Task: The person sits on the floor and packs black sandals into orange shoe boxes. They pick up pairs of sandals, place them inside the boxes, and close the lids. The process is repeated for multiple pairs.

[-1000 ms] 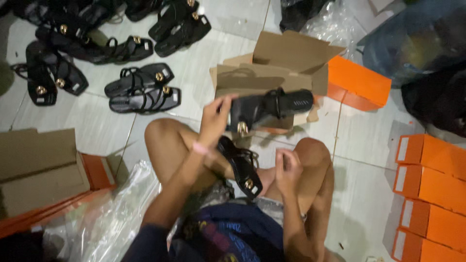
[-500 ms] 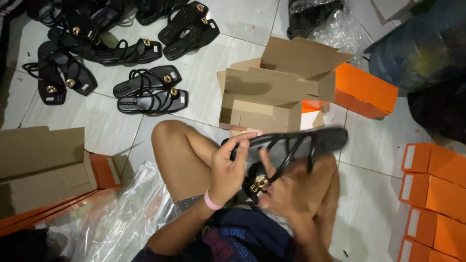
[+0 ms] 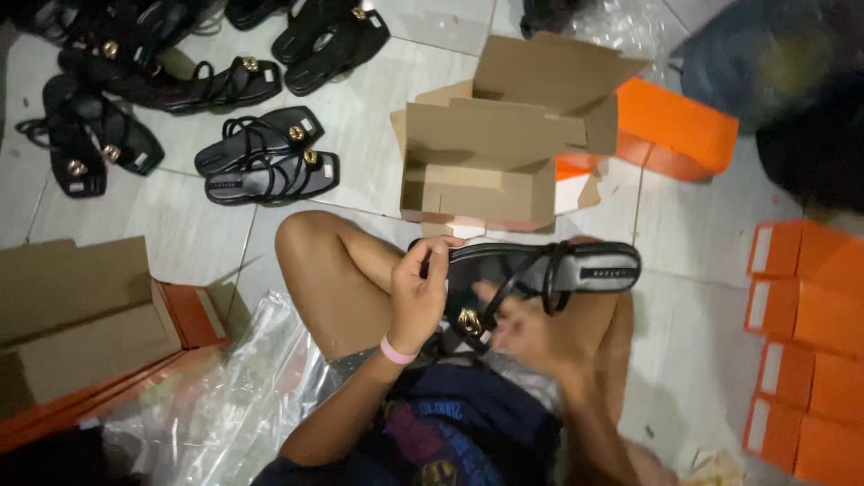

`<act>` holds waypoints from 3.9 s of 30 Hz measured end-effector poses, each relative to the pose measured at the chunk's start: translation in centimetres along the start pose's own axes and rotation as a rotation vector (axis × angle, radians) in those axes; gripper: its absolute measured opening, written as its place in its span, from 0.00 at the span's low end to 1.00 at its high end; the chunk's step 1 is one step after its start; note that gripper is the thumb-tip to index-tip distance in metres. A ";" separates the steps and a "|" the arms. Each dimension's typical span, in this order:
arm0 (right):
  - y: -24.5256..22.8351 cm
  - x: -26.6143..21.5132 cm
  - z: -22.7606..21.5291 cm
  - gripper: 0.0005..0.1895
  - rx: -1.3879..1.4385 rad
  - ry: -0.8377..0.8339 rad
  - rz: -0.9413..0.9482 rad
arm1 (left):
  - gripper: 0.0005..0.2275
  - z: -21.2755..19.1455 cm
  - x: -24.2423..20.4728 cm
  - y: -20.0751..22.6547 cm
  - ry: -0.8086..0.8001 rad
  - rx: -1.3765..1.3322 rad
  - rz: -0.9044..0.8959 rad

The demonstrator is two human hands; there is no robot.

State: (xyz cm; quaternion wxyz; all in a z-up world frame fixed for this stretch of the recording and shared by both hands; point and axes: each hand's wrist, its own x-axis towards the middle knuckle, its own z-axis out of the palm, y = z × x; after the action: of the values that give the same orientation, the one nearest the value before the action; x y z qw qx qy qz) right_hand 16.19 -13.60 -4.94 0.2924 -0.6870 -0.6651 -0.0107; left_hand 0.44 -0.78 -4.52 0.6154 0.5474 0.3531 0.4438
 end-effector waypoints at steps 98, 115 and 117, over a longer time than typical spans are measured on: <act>4.3 -1.6 0.2 0.29 -0.105 0.257 0.327 | 0.11 -5.2 -2.9 -6.6 -0.141 0.208 -0.068; 6.1 -2.1 6.4 0.11 0.329 0.126 0.459 | 0.18 -2.0 -1.7 -8.7 -0.320 0.983 -0.033; 5.7 -1.1 5.9 0.13 0.242 0.087 0.514 | 0.14 -2.7 -0.7 -10.7 -0.318 0.781 0.098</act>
State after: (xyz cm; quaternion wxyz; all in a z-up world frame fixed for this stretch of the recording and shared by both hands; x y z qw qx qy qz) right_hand 19.13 -11.79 -12.47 0.3938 -0.7920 -0.4525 0.1136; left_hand -0.56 -0.51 -15.47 0.3866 0.8173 0.3690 0.2153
